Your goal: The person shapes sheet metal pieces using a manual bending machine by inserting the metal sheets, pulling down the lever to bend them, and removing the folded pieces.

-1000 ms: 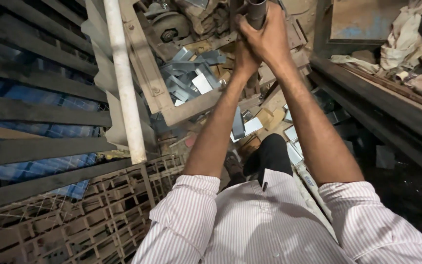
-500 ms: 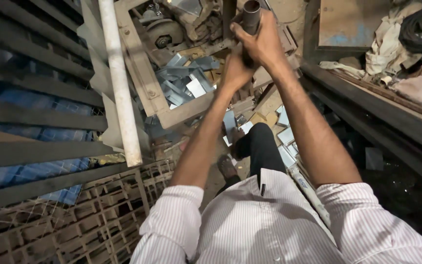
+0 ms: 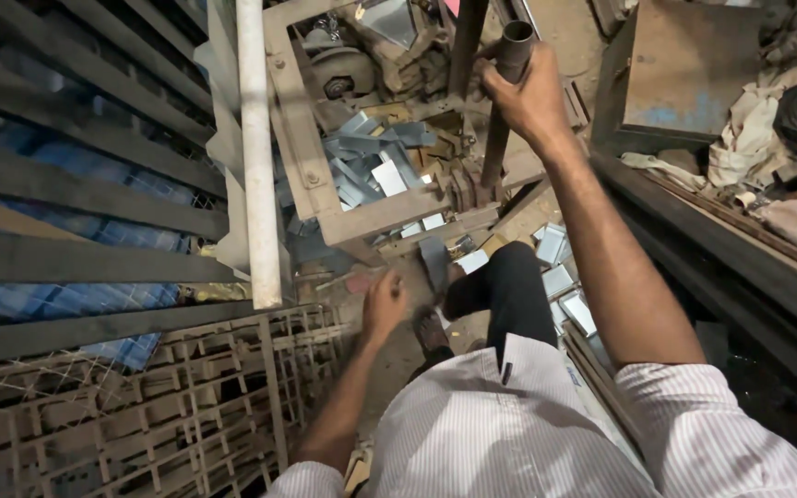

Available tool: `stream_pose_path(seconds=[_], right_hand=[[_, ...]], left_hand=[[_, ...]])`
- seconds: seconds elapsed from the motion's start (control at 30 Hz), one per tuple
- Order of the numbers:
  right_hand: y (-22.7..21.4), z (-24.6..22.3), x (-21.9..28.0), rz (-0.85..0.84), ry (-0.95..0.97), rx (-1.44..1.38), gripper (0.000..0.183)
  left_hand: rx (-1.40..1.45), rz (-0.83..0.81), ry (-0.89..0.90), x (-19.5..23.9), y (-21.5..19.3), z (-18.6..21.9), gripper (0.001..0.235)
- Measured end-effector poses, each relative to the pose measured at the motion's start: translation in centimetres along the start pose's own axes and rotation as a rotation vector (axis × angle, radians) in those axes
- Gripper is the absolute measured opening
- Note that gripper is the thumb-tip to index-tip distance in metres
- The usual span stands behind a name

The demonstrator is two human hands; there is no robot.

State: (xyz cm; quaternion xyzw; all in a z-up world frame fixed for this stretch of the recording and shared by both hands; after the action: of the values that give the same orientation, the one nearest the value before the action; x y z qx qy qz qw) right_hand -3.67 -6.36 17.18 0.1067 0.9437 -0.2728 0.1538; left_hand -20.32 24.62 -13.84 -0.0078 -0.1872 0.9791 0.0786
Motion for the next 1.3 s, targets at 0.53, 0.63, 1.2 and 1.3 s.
stream_pose_path(seconds=[0.53,0.63,1.2,1.3], right_hand=[[-0.3,0.5,-0.1,-0.015,0.056,0.139,0.021],[-0.2,-0.3,-0.2,-0.024,0.039,0.049,0.024],[0.0,0.3,-1.2,-0.04,0.042,0.266,0.021],[0.1,0.9,-1.3,-0.03,0.037,0.243,0.02]], left_hand=[[-0.669,-0.173,-0.722,2.9,-7.4,-12.5,0.061],[-0.818,-0.175,-0.644,4.3,-7.0,-13.0,0.031],[-0.561,0.072,-0.321,6.9,-7.4,-8.4,0.027],[-0.394,0.119,-0.131,5.1,-5.5,-5.3,0.028]])
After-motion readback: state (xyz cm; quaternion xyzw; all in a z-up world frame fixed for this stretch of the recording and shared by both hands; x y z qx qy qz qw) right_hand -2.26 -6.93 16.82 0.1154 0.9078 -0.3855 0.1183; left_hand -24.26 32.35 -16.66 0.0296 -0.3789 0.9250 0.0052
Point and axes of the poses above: each hand's wrist, its own x-axis away from the middle knuckle, its own y-axis out of the palm, z = x × y, the point moved 2 cm from there along -x, towards the middle knuckle, and after that the axes turned 12 degrees about x, right-handed, at the moved point
